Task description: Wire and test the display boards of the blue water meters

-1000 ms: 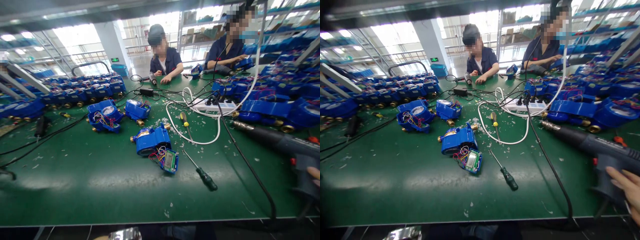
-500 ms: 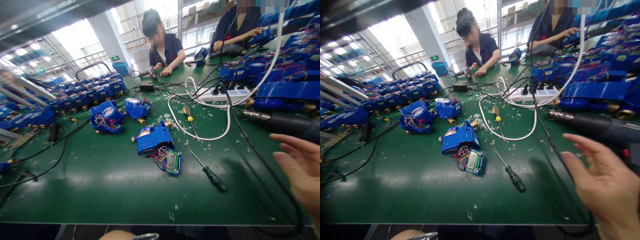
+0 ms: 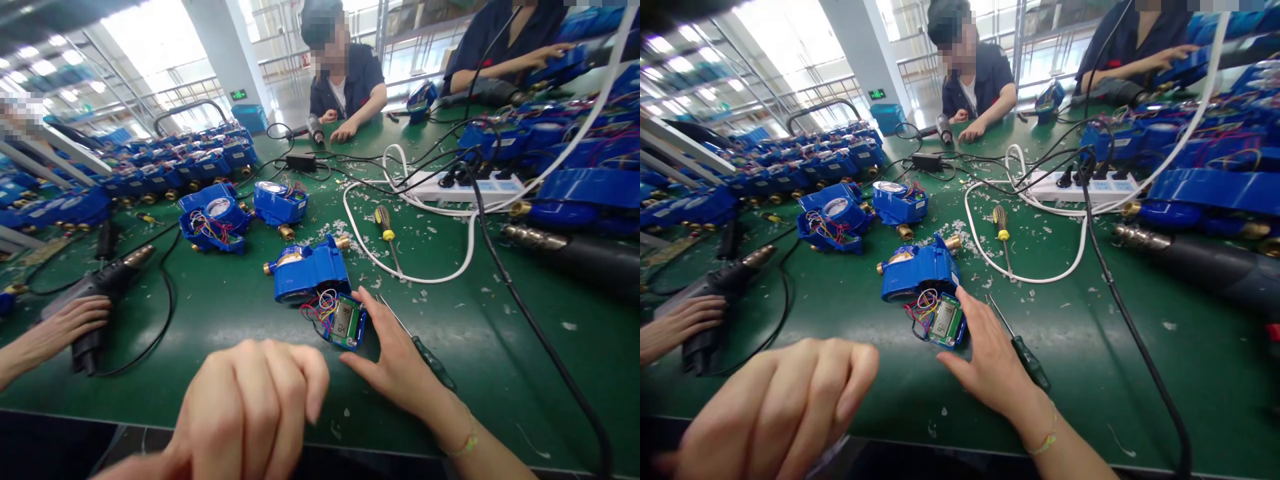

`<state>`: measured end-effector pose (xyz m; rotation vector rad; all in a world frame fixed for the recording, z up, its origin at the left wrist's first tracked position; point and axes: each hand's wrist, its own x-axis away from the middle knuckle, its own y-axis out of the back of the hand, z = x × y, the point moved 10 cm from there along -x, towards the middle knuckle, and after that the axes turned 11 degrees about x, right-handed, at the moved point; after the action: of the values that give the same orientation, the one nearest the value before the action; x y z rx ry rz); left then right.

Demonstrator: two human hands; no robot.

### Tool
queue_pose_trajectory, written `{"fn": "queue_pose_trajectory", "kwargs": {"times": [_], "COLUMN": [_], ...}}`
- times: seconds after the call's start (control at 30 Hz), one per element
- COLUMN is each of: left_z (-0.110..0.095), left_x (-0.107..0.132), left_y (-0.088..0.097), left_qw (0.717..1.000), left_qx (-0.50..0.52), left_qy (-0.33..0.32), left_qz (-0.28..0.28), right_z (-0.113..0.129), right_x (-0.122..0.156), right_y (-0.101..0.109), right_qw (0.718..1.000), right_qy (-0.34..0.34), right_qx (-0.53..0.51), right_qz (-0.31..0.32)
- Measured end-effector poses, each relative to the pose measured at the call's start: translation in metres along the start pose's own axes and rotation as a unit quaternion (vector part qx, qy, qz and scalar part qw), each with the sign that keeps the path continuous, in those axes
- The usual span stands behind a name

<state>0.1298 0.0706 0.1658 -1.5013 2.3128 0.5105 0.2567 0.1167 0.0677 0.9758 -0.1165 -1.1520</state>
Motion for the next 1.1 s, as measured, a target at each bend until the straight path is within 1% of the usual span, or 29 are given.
{"fn": "queue_pose_trajectory", "kwargs": {"times": [0.03, 0.07, 0.1, 0.13, 0.17, 0.23, 0.3, 0.37, 0.43, 0.57, 0.8, 0.9, 1.1], "left_z": [-0.001, 0.005, 0.014, 0.026, 0.036, 0.061, 0.077, 0.084, 0.085, 0.081, 0.070, 0.067, 0.067], "left_x": [-0.007, -0.011, -0.014, -0.016, -0.016, -0.009, 0.001, 0.008, 0.010, 0.007, 0.002, 0.002, 0.003], "left_y": [0.011, 0.025, 0.035, 0.040, 0.043, 0.051, 0.061, 0.065, 0.064, 0.058, 0.045, 0.043, 0.044], "left_qw": [0.997, 0.989, 0.987, 0.991, 0.995, 0.994, 0.990, 0.988, 0.987, 0.985, 0.979, 0.976, 0.971], "left_qx": [0.056, 0.100, 0.097, 0.060, 0.019, -0.082, -0.113, -0.124, -0.137, -0.157, -0.202, -0.214, -0.234], "left_qy": [-0.029, -0.039, -0.035, -0.014, -0.006, 0.030, 0.037, 0.037, 0.036, 0.028, -0.017, -0.025, -0.037], "left_qz": [-0.048, -0.103, -0.127, -0.121, -0.099, -0.068, -0.072, -0.082, -0.081, -0.067, -0.016, -0.013, -0.017], "right_z": [0.001, 0.003, 0.006, 0.009, 0.013, 0.022, 0.028, 0.032, 0.033, 0.032, 0.013, 0.008, 0.005], "right_x": [0.001, 0.001, 0.002, 0.002, 0.002, 0.003, 0.004, 0.004, 0.004, 0.002, 0.001, 0.002, 0.004], "right_y": [0.001, 0.002, 0.004, 0.006, 0.008, 0.010, 0.009, 0.008, 0.008, 0.007, 0.003, -0.001, -0.005], "right_qw": [1.000, 1.000, 0.999, 0.999, 0.997, 0.993, 0.988, 0.985, 0.984, 0.986, 0.993, 0.995, 0.996], "right_qy": [0.003, 0.008, 0.015, 0.024, 0.035, 0.062, 0.079, 0.085, 0.086, 0.077, 0.015, 0.001, -0.007], "right_qx": [0.006, 0.014, 0.023, 0.034, 0.049, 0.082, 0.111, 0.127, 0.133, 0.123, 0.095, 0.084, 0.077], "right_qz": [-0.006, -0.015, -0.024, -0.035, -0.046, -0.066, -0.076, -0.081, -0.085, -0.084, -0.063, -0.047, -0.038]}}
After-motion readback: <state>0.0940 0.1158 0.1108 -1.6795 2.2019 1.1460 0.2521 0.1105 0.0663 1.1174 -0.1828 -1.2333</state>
